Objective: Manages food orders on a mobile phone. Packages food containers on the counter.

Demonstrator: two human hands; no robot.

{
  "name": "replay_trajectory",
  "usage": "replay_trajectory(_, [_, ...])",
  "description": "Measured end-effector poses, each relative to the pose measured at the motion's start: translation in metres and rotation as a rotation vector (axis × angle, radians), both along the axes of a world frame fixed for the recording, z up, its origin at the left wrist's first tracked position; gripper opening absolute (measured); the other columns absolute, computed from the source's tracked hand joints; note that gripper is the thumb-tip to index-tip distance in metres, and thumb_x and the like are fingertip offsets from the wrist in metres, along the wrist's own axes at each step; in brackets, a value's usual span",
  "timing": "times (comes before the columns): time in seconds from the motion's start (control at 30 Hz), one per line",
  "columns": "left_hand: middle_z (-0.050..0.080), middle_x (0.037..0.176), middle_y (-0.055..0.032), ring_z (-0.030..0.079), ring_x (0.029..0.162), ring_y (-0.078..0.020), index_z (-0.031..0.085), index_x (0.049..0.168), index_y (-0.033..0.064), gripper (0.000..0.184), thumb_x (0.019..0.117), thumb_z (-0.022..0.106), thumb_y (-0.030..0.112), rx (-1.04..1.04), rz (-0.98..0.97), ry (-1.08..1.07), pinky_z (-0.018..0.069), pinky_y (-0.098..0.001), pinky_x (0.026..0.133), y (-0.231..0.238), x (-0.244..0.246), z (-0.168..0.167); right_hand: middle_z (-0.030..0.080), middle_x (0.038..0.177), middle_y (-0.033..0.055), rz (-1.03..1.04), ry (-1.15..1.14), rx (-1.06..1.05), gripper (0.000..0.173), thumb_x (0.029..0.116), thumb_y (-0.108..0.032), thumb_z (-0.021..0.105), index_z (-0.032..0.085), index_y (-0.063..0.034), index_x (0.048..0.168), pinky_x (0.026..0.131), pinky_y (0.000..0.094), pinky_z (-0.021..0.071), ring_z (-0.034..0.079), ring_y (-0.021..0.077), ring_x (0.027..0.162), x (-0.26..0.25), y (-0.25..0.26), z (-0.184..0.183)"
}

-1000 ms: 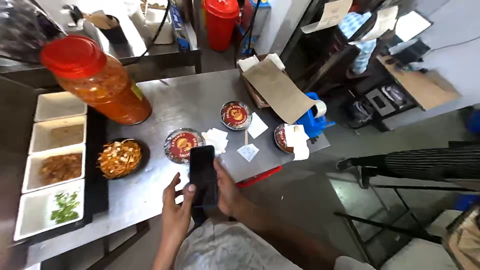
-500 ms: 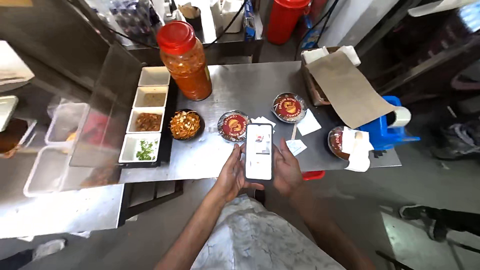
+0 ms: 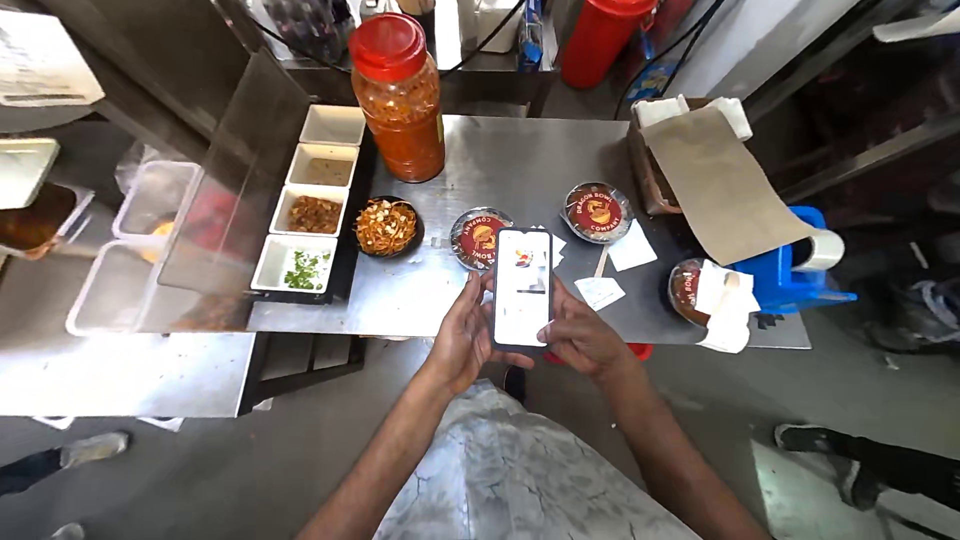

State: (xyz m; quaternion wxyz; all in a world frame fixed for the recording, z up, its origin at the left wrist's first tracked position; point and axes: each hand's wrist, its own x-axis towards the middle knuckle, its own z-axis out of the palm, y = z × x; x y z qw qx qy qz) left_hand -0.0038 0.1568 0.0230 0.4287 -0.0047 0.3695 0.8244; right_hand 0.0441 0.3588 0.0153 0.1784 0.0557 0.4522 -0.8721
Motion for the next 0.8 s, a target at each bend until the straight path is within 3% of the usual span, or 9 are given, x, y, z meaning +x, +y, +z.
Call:
replay_trajectory(0.17, [0.058, 0.141, -0.019, 0.068, 0.111, -0.0414, 0.034, 0.156, 0.0268, 0.068, 0.1037, 0.02, 0.069, -0.003, 0.007, -0.015, 0.0614, -0.0589, 0.076, -0.002, 0.0, 0.001, 0.061, 0.136, 0.0101, -0.009, -0.035, 0.002, 0.1, 0.0742, 0.015, 0.059, 0.022, -0.0247, 0.159, 0.09, 0.0415, 0.0599, 0.068, 0.0222, 0.111, -0.003, -0.003, -0.001])
replay_trajectory(0.23, [0.058, 0.14, -0.0197, 0.067, 0.111, -0.0418, 0.032, 0.157, 0.0279, 0.069, 0.1035, 0.02, 0.069, 0.0, -0.027, -0.014, 0.0609, -0.0596, 0.079, -0.007, 0.0, 0.0, 0.062, 0.134, 0.0103, -0.008, -0.041, 0.009, 0.097, 0.0751, 0.01, 0.061, 0.025, -0.0256, 0.158, 0.088, 0.0418, 0.0601, 0.068, 0.0221, 0.11, -0.002, -0.004, -0.002])
replay_trajectory(0.3, [0.06, 0.14, -0.0151, 0.068, 0.11, -0.0369, 0.029, 0.16, 0.0311, 0.065, 0.1049, 0.025, 0.065, -0.093, -0.084, 0.082, 0.0608, -0.0563, 0.082, -0.021, -0.003, -0.003, 0.064, 0.13, 0.0108, -0.01, -0.063, 0.035, 0.082, 0.0836, -0.002, 0.064, 0.032, -0.0254, 0.156, 0.088, 0.0418, 0.0599, 0.069, 0.0218, 0.107, 0.001, -0.003, -0.001])
replay_trajectory(0.37, [0.058, 0.146, -0.0068, 0.07, 0.109, -0.0297, 0.027, 0.162, 0.0325, 0.064, 0.1041, 0.05, 0.047, -0.343, -0.079, 0.302, 0.0628, -0.0477, 0.08, -0.042, -0.008, -0.008, 0.067, 0.125, 0.0096, 0.005, -0.119, 0.136, 0.063, 0.0952, -0.023, 0.063, 0.039, -0.0257, 0.154, 0.088, 0.0411, 0.0604, 0.07, 0.0208, 0.104, 0.007, -0.002, 0.002])
replay_trajectory(0.43, [0.053, 0.15, 0.0002, 0.068, 0.113, -0.0233, 0.024, 0.162, 0.0376, 0.099, 0.0827, 0.084, 0.037, -0.628, -0.145, 0.598, 0.0639, -0.0419, 0.081, -0.061, -0.014, -0.011, 0.07, 0.12, 0.0068, 0.043, -0.2, 0.311, 0.05, 0.1019, -0.041, 0.057, 0.048, -0.0253, 0.149, 0.087, 0.0393, 0.0613, 0.071, 0.0189, 0.102, 0.013, -0.001, 0.011])
replay_trajectory(0.47, [0.05, 0.151, 0.0019, 0.066, 0.113, -0.0196, 0.021, 0.162, 0.0402, 0.112, 0.0738, 0.091, 0.041, -0.726, -0.216, 0.767, 0.0628, -0.0389, 0.08, -0.066, -0.017, -0.009, 0.071, 0.119, 0.0045, 0.082, -0.236, 0.382, 0.048, 0.1029, -0.048, 0.053, 0.053, -0.0254, 0.145, 0.088, 0.0374, 0.0606, 0.07, 0.0168, 0.102, 0.014, -0.001, 0.016])
replay_trajectory(0.53, [0.051, 0.147, 0.0029, 0.065, 0.108, -0.0139, 0.02, 0.162, 0.0435, 0.12, 0.0679, 0.095, 0.042, -0.819, -0.358, 1.033, 0.061, -0.0368, 0.078, -0.069, -0.021, 0.001, 0.071, 0.121, 0.004, 0.198, -0.29, 0.415, 0.057, 0.1021, -0.063, 0.043, 0.059, -0.0245, 0.141, 0.092, 0.0384, 0.0588, 0.069, 0.017, 0.107, 0.014, 0.002, 0.019])
replay_trajectory(0.63, [0.058, 0.133, 0.0016, 0.063, 0.112, -0.0131, 0.025, 0.161, 0.0433, 0.115, 0.0696, 0.095, 0.037, -0.902, -0.503, 1.243, 0.059, -0.0409, 0.093, -0.06, -0.026, 0.019, 0.07, 0.12, 0.0081, 0.367, -0.237, 0.327, 0.067, 0.1023, -0.069, 0.032, 0.059, -0.0209, 0.14, 0.092, 0.0413, 0.0589, 0.069, 0.0195, 0.106, 0.008, 0.006, 0.009])
replay_trajectory(0.8, [0.066, 0.121, -0.0017, 0.066, 0.101, -0.0151, 0.052, 0.149, 0.0258, 0.089, 0.0709, 0.094, 0.039, -0.935, -0.612, 1.315, 0.0582, -0.0409, 0.09, -0.057, -0.034, 0.027, 0.071, 0.113, 0.0026, 0.464, -0.211, 0.442, 0.065, 0.1011, -0.069, 0.036, 0.063, -0.0197, 0.134, 0.09, 0.0336, 0.0579, 0.069, 0.0117, 0.102, -0.001, 0.008, 0.023])
